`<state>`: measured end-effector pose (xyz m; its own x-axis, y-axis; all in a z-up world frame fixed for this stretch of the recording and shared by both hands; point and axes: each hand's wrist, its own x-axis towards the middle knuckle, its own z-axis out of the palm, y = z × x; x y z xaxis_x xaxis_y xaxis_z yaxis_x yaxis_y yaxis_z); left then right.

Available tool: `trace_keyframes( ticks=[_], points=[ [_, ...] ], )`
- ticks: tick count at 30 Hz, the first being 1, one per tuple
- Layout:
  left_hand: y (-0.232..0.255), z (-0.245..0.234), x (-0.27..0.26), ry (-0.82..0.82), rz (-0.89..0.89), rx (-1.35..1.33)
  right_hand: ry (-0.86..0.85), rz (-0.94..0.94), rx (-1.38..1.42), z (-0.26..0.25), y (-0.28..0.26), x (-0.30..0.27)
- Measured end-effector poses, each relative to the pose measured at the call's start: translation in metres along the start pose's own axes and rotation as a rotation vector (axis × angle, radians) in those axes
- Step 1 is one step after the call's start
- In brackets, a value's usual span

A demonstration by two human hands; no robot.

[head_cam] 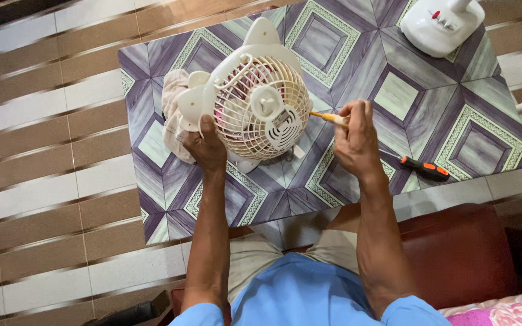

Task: The person disassembles a small white and pink electric fan on a patterned table. They use a yellow screwdriver to remove screws from the rear grille and then a black screwdriver to loosen the central hub, detaching the front grille and exposing the fan blades.

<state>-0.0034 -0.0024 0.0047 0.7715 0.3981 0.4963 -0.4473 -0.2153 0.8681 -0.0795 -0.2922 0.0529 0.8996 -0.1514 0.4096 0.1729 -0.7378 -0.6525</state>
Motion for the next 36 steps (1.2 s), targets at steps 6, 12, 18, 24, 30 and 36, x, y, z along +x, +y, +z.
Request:
trace_keyframes(
  ticks=[6,12,18,24,30,36],
  points=[
    [-0.005,0.000,0.001,0.017,0.032,0.074,-0.086,0.512,-0.025,0.002,0.007,0.006],
    [-0.009,-0.001,0.000,0.019,0.069,0.111,0.028,-0.120,-0.018,0.010,0.026,-0.005],
    [-0.012,-0.002,0.000,0.004,0.055,0.072,0.018,0.615,0.152,0.027,0.023,-0.002],
    [-0.011,0.000,-0.001,0.001,0.032,0.027,0.273,-0.135,0.188,0.023,0.015,-0.008],
    [-0.012,0.000,-0.002,0.023,0.005,0.035,0.137,0.390,-0.102,0.024,0.018,-0.002],
    [-0.013,-0.001,0.000,0.018,0.001,0.075,0.172,-0.234,0.092,0.008,0.015,-0.008]
  ],
)
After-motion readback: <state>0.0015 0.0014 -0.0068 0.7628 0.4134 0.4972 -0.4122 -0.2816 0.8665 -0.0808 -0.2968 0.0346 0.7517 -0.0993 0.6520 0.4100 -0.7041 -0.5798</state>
